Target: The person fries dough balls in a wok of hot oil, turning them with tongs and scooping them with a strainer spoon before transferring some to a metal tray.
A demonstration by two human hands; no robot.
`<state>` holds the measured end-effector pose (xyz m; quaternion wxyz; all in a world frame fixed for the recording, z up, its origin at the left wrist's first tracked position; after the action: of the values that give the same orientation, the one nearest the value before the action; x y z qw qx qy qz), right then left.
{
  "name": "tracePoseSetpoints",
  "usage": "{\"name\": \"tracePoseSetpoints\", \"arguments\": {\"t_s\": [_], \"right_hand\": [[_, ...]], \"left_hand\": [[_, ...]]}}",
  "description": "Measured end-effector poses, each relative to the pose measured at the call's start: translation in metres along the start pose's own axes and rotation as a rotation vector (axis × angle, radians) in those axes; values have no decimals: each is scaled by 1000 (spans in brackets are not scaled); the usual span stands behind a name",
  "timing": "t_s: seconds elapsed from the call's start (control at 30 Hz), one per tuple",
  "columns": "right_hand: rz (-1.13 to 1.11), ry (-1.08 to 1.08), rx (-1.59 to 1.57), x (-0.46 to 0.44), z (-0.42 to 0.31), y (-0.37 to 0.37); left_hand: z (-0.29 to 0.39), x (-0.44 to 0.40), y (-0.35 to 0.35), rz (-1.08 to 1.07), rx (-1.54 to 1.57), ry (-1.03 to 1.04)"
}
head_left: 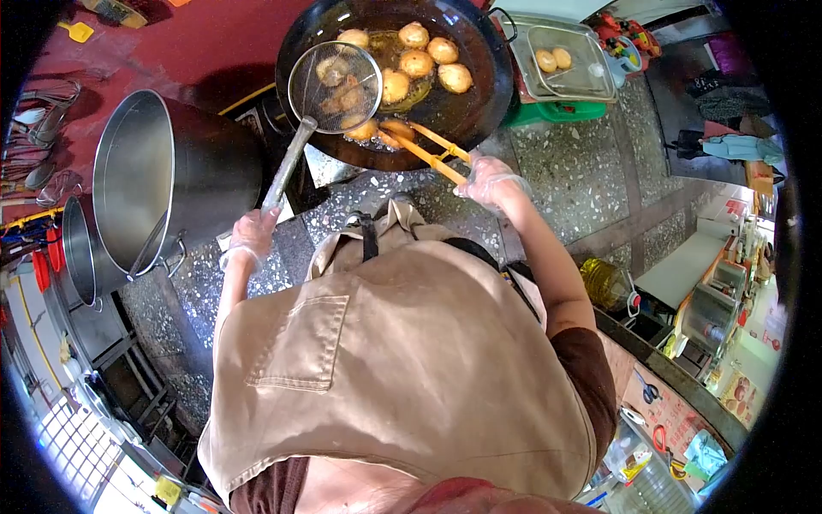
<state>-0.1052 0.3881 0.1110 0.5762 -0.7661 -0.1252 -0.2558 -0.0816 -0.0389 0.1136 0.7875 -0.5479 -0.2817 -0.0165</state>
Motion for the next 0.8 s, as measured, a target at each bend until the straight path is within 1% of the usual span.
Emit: {"name": "tracePoseSetpoints", "arguments": {"t_s": [0.07,0.17,0.37,0.6,0.67,0.7,0.73,0.77,0.8], "right_hand": [[-7,-1,28,0,-1,-2],[5,-1,14,1,-1,-2],[-40,30,-13,3,-1,-2],[-34,7,4,2,-2,-2],[42,-35,-9,1,-1,-3],[61,-23,-16,0,3,1],[62,-85,-17,-1,2,8],[83,-133,-12,-4,6,8],[77,-127,-12,-5,8,10]], "left_hand": [[1,-1,-1,37,-35,46],[-6,-5,5,7,-5,-1],[-2,-3,2,-8,-17,2],[-4,-4,4,-1,-17,11],[-1,-5,4,-9,-93,43],[0,-10,14,23,-284,328],[-6,-13,31,68,-473,628],[-12,-16,40,81,-599,683],[-7,-13,37,59,-645,665]]}}
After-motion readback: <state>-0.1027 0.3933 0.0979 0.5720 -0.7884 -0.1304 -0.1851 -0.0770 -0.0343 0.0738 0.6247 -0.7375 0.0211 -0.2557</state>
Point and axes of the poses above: each hand's wrist, its own x-axis away from the middle knuckle, its own y-axis out of the palm, z = x × y, the point moved 8 cm from there along -x, towards the middle knuckle, and after that the axes turned 11 degrees about z, right-handed, at the moved point
